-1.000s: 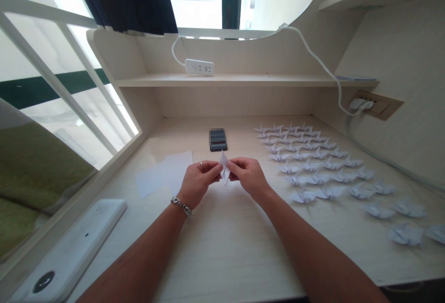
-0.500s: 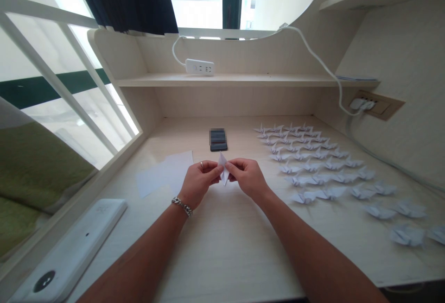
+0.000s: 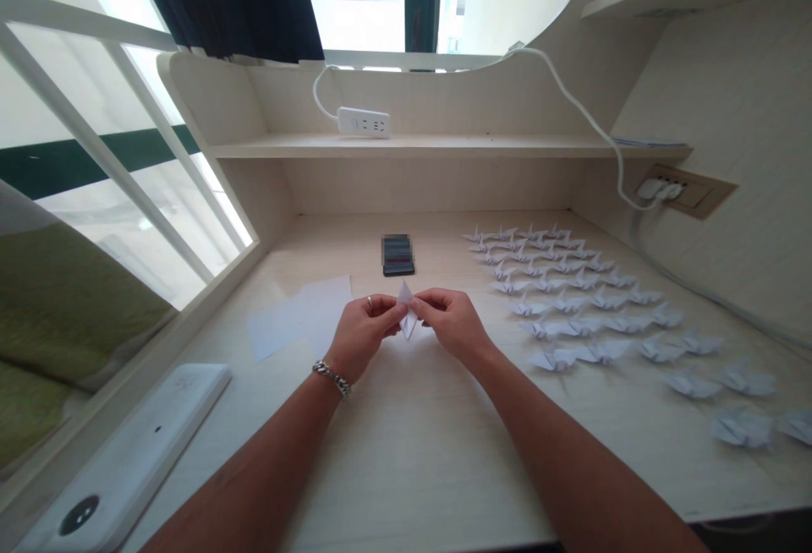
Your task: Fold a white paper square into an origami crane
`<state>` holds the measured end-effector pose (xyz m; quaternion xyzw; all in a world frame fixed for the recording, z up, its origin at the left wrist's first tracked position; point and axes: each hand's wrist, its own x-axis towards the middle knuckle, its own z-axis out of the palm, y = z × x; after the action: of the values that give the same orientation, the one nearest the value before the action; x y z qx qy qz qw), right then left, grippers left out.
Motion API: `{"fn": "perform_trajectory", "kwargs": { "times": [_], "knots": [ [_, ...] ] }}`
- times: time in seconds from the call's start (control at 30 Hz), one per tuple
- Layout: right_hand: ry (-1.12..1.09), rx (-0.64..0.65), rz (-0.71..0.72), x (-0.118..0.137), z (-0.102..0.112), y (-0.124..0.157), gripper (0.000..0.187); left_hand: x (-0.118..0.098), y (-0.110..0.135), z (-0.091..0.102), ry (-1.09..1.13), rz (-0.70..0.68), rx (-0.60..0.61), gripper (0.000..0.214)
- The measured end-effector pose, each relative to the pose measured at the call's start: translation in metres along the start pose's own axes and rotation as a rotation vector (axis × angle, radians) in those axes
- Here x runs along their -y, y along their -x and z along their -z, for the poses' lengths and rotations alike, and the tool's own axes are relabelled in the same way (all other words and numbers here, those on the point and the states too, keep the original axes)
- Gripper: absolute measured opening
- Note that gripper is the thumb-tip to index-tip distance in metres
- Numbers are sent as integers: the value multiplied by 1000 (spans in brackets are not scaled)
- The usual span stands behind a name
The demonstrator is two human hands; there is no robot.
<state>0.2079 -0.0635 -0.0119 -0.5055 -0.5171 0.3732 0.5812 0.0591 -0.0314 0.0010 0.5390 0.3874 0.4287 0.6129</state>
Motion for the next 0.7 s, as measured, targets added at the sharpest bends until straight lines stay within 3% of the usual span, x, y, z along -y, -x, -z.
{"fn": "perform_trajectory", "kwargs": {
  "times": [0.3, 0.6, 0.7],
  "knots": [
    [-154, -13, -40, 6, 7, -4, 23, -3, 2, 2, -170, 56, 165, 22],
    [-189, -82, -81, 11, 13, -5, 24, -3, 1, 2, -289, 5, 184, 17],
    [-159, -7, -59, 10, 12, -3, 29, -3, 1, 1, -332, -39, 182, 18]
  ]
}}
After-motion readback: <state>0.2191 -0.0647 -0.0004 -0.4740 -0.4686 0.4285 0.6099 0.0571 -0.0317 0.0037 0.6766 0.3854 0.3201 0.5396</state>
